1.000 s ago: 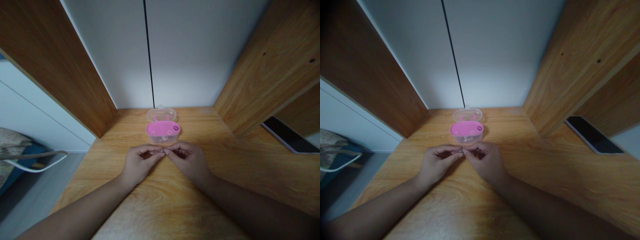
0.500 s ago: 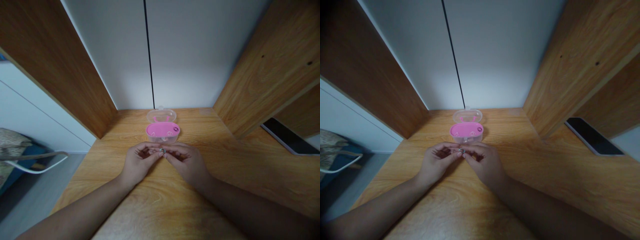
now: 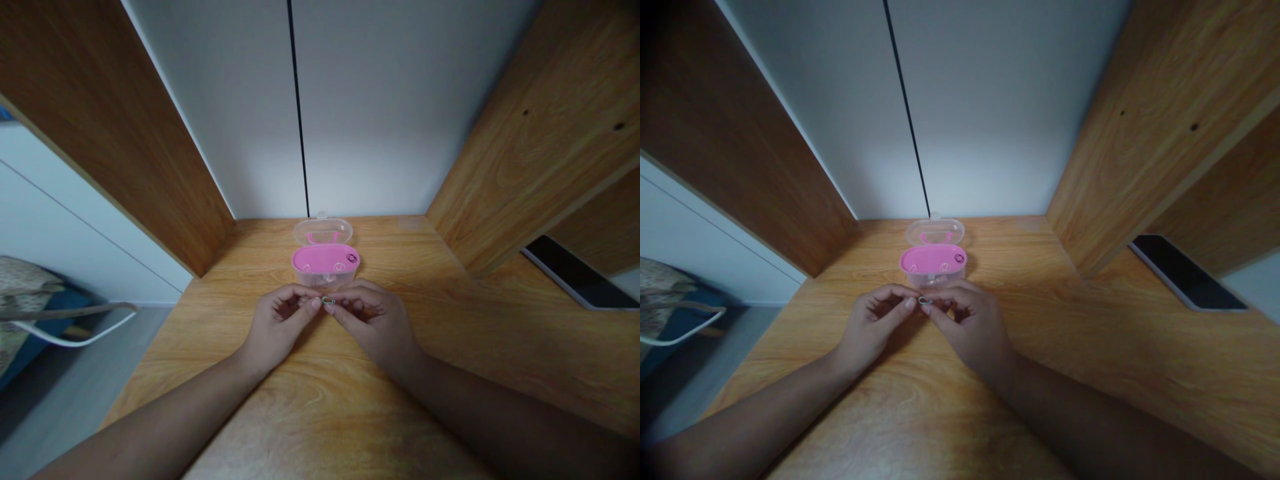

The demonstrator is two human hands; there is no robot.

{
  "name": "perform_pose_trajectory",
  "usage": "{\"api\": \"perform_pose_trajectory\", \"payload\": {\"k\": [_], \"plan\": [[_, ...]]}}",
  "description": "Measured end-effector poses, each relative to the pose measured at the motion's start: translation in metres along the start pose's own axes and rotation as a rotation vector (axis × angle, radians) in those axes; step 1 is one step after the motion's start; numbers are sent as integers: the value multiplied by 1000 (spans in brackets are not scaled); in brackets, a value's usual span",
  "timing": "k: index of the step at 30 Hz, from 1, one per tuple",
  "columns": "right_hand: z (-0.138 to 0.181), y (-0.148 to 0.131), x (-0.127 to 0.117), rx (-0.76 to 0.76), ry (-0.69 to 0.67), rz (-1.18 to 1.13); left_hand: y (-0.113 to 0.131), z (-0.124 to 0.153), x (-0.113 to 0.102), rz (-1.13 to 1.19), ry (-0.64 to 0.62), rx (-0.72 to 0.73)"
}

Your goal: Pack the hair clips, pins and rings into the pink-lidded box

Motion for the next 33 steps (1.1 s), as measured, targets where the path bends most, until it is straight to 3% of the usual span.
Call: {"api": "perform_pose_trajectory", "payload": {"k": [11, 22, 33], "plan": [[0, -7, 0, -85, 4, -66, 0, 4, 7, -89, -201, -2], [4, -13, -1, -201, -13, -99, 9, 10, 14, 49, -357, 76], [5, -17, 0, -227, -23, -90, 11, 10, 18, 134, -329, 60]]}}
Point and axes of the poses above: each hand's wrist, its own z-axis away from the middle knuckle, its own x-axis out of the palm, y = z × x, the point moved 6 cm from there along -z, towards the middle knuckle, and after that the axes turned 2 degrees about x, right-handed, at the moved point
